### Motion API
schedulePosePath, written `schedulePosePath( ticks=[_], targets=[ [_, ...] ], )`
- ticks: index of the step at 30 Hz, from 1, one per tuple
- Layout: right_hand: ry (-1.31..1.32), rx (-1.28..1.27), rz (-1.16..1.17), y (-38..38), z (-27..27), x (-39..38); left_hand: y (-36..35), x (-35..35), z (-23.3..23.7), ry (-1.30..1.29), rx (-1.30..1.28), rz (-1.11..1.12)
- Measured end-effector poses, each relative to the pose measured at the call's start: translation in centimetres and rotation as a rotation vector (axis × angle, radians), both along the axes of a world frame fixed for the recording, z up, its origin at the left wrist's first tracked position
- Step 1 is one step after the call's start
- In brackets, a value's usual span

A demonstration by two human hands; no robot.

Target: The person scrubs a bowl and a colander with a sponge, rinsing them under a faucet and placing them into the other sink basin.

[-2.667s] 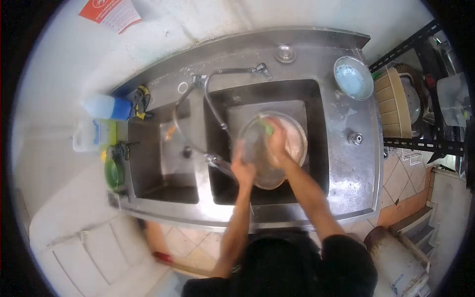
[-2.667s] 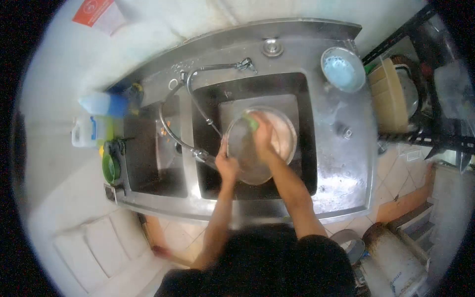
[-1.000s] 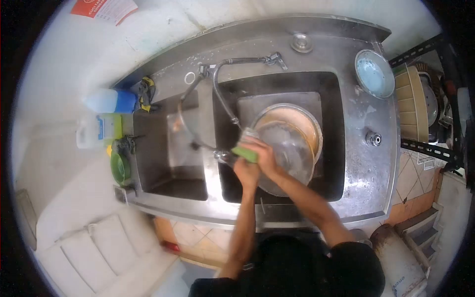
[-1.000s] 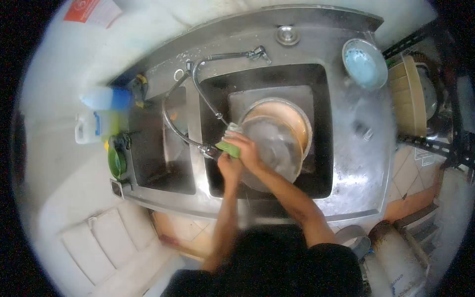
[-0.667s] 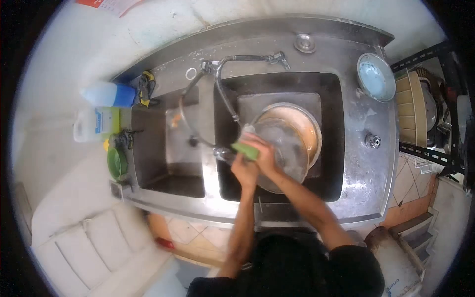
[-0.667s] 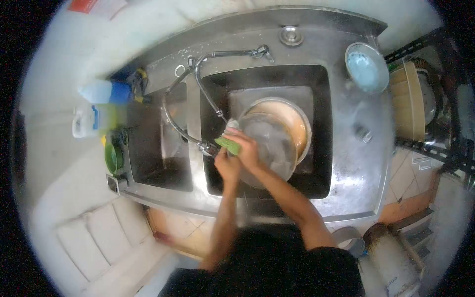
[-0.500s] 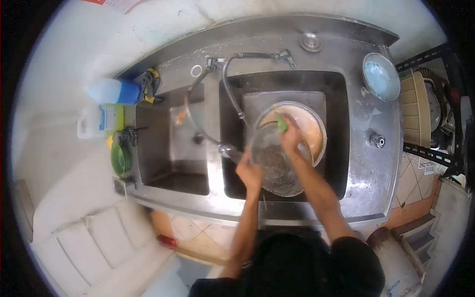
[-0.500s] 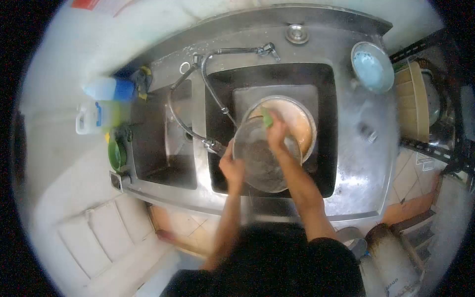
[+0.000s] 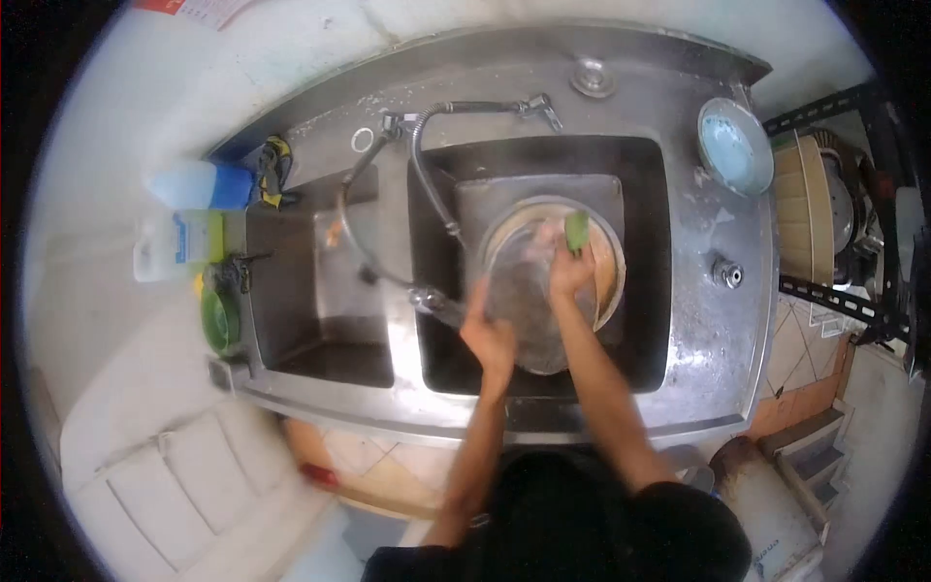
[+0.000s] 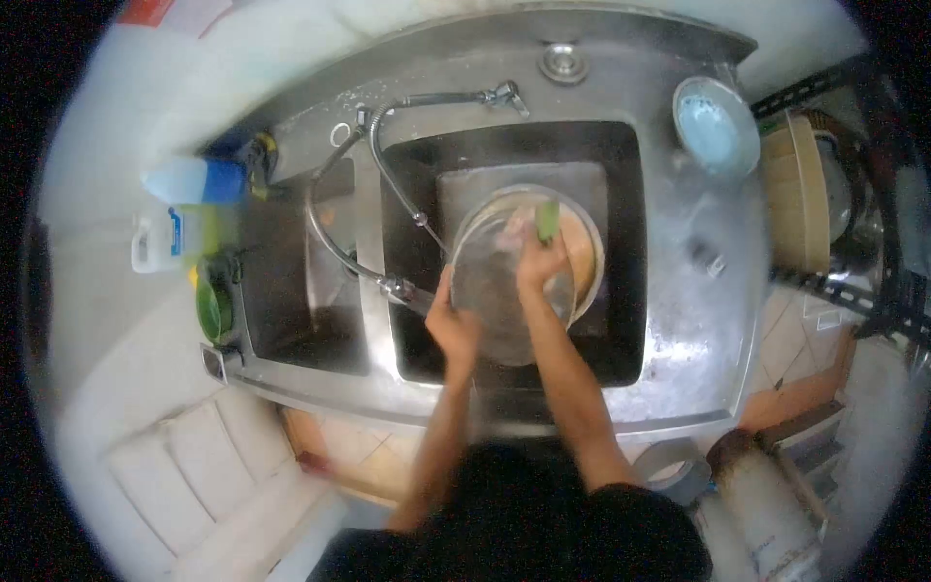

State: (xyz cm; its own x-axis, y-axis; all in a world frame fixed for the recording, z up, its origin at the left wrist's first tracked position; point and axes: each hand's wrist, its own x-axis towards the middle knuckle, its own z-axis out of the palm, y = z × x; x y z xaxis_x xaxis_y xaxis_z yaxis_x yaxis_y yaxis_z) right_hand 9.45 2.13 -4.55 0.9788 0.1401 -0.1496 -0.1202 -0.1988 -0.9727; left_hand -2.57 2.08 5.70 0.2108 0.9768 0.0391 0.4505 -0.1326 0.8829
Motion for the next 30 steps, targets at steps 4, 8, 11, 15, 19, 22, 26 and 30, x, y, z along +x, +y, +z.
schedulePosePath(
  ticks=[4,8,11,15,19,22,26,30],
  targets=[
    [0.107,0.123,0.244,3.0,4.3,-4.0,0.5,1.1,-0.5,0.061,0.06,-0.014],
    [-0.158,0.324,0.531,1.7,4.9,-5.1,1.7,0.1,1.2,-0.053,-0.119,-0.024],
    [-0.128,0.106,0.281,3.4,2.1,-0.9,-0.6,-0.3,-0.7,0.06,-0.008,-0.043],
    [0.036,0.047,0.262,4.4,-1.8,-0.6,-1.3,-0.4,-1.1,0.062,0.088,0.003],
    [-0.372,-0.014,0.652,3.8,5.5,-2.9,0.1,-1.0,-0.1,0.169,0.211,0.02],
    [-0.096,-0.013,0.538,3.9,4.7,0.5,-0.9,-1.4,1.0,0.156,0.207,-0.012],
    [0.036,-0.155,0.252,3.7,-1.1,0.3,-1.4,0.4,1.7,0.151,0.197,-0.035],
    [-0.467,0.033,0.516,3.6,5.4,-0.2,-1.4,0.7,1.9,0.182,0.19,-0.028]
  ],
)
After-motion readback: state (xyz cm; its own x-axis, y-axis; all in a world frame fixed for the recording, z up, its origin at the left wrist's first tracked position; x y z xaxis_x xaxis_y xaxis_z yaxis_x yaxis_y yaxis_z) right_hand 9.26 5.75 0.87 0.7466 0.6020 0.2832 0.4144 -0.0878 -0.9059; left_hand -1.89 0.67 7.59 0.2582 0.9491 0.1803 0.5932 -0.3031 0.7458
